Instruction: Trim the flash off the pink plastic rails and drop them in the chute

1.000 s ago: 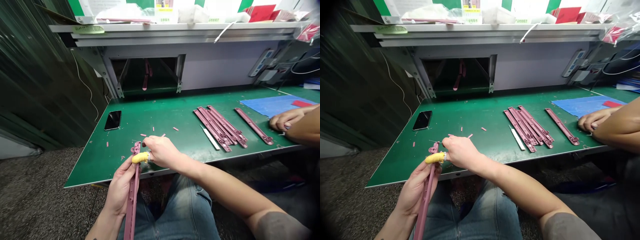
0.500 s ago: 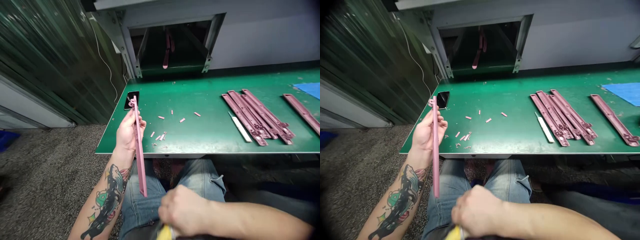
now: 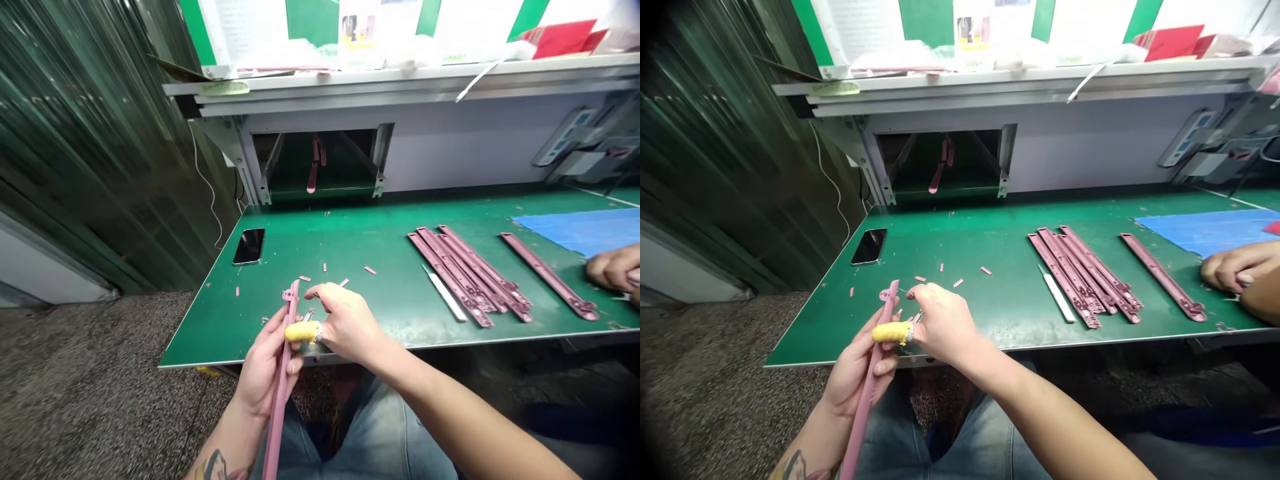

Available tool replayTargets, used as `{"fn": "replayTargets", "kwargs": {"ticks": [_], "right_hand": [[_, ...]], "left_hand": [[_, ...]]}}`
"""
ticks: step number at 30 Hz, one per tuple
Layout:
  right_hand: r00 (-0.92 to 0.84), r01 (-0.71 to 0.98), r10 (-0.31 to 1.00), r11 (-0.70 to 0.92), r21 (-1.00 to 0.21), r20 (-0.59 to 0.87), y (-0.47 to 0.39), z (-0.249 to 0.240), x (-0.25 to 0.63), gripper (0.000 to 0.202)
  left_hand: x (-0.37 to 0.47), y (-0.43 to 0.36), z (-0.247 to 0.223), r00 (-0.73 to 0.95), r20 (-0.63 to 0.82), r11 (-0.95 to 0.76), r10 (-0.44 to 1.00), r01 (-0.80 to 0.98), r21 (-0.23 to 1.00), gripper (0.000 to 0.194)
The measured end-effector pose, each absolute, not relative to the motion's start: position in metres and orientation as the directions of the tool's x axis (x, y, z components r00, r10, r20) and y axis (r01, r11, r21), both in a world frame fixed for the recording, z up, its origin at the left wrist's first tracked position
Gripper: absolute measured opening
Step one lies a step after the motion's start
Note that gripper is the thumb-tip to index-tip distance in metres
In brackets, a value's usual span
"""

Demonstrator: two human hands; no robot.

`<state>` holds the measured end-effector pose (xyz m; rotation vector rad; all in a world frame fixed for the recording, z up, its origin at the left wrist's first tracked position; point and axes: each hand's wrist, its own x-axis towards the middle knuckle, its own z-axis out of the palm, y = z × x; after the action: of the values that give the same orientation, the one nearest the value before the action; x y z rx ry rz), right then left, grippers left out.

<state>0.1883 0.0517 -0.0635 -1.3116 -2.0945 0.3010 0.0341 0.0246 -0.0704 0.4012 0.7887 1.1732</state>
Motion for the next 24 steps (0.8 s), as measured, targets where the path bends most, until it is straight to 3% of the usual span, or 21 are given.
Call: {"fn": "replayTargets", "kwargs": {"ticks": [6, 12, 14, 16, 19, 22, 24], "right_hand": [[-0.346, 0.8, 0.861, 0.478, -0.362, 0.373, 0.05, -0.054, 0.191, 0.048], [-0.508, 0.792, 0.815, 0.57, -0.221, 0.28, 0.037, -0.047, 0.186, 0.024], [-0.573, 0.719, 0.779, 0.627, -0.3, 0.255, 0.036, -0.044, 0.188, 0.026], [-0.589, 0.621, 0.763, 0.638, -0.455, 0.266, 0.033, -0.042, 0.193, 0.025], [-0.509, 0.513, 0.816, 0.544, -0.664, 0.275, 0.021, -0.047, 0.203, 0.03], [-0.443, 0.506, 0.867, 0.452, -0.734, 0.228, 0.001, -0.061, 0.204, 0.033], [-0.475, 0.529, 0.856, 0.462, -0.712, 0.204, -0.014, -0.072, 0.197, 0.029]], "left_hand": [[0.033, 0.013, -0.072, 0.164, -0.358, 0.37, 0.919, -0.671, 0.643, 0.036], [0.03, 0.012, -0.066, 0.146, -0.349, 0.353, 0.926, -0.664, 0.659, 0.031], [0.026, 0.016, -0.063, 0.156, -0.342, 0.353, 0.927, -0.671, 0.652, 0.027], [0.018, 0.024, -0.058, 0.191, -0.347, 0.379, 0.918, -0.676, 0.632, 0.023], [0.002, 0.037, -0.045, 0.212, -0.329, 0.379, 0.92, -0.695, 0.611, 0.031], [-0.008, 0.041, -0.028, 0.046, -0.197, 0.167, 0.979, -0.734, 0.658, 0.031], [-0.008, 0.035, -0.016, -0.122, 0.002, -0.084, 0.993, -0.666, 0.741, 0.029]]}}
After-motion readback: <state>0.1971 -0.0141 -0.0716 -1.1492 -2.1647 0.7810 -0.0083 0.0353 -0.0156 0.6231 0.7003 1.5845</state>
